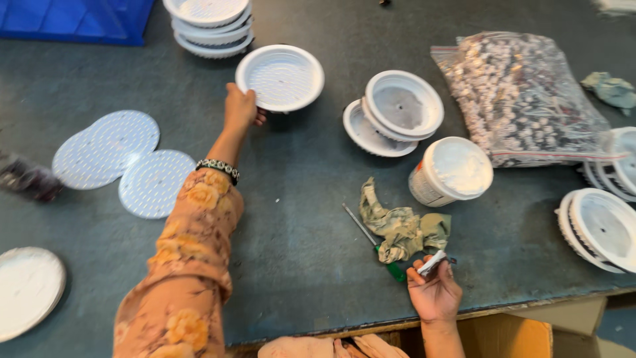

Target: The person applies white paste to the center of white plastic housings and attaches circular LED panels. They handle each unit one at a time, spreading the paste, placing the panel, and stacking the finished assemblies.

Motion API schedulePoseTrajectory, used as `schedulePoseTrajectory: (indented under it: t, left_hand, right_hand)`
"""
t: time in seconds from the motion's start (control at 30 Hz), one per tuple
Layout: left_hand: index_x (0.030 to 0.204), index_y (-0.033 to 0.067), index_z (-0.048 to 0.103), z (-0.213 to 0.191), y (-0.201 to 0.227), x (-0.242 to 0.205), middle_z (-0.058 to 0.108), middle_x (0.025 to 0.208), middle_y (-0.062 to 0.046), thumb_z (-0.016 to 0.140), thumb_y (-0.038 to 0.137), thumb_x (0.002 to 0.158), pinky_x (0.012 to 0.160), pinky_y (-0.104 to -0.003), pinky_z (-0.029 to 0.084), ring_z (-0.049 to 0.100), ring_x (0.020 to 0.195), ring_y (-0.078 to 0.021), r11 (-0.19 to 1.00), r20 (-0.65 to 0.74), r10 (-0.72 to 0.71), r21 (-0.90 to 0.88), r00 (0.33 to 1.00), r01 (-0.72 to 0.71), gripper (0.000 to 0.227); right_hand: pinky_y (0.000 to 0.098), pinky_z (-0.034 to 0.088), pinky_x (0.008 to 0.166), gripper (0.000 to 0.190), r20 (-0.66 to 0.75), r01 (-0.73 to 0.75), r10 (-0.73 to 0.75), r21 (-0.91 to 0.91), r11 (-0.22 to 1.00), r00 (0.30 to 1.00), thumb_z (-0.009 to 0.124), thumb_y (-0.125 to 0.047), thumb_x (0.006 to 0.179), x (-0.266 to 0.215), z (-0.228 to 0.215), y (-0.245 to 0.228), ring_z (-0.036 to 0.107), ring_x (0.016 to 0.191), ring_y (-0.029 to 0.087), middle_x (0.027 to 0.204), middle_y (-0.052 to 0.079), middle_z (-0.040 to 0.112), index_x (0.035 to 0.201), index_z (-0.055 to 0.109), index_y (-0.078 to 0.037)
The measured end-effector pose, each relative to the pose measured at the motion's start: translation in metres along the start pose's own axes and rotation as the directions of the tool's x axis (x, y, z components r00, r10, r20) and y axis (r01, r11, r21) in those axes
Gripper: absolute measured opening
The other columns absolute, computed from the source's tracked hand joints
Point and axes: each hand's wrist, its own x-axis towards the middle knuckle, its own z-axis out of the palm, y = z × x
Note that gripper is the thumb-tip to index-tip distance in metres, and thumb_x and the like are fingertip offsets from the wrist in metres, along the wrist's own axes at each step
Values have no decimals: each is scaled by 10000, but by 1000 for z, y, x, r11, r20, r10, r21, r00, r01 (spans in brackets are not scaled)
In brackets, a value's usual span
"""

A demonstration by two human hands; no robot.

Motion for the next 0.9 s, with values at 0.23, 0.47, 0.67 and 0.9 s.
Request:
schedulePoseTrajectory:
  t: [0.23,0.47,0.67,0.9]
  left_hand:
    - [1279,51,250,3,13,7,686,936,-205,492,247,1078,559,-413,664,749,707,-285,976,51,-109,-182,993,117,371]
    - [1550,-93,238,3,-9,-3,527,1352,-383,277,455,1182,1022,-541,530,609,1202,-514,924,511,-91,-277,855,264,661]
    - [1643,-104,211,61,-34,78,349,1685,-343,319,433,1220,1283,-534,330,358,1588,-491,745,606,228,-612,762,265,693]
    - [1335,47,514,149,54,68,636,1172,-144,606,339,1123,970,-431,487,667,1085,-235,856,497,57,-471,866,213,373]
  right_hand:
    - [365,495,643,222,-32,-45,46,27,999,998,693,-154,893,-3,-4,4,633,861,298,970,179,723,1096,711,-66]
    - [404,587,724,177,35,-122,119,76,990,992,612,-107,1021,-3,3,14,741,888,287,1037,148,743,1168,665,-24]
    - [404,603,739,186,2,-117,117,-17,993,993,614,-99,1030,-1,13,12,750,874,299,1029,184,739,1171,641,18]
    - [394,599,775,203,-12,-101,100,-54,993,995,622,-100,1015,-5,7,11,744,859,276,1009,173,735,1179,645,17]
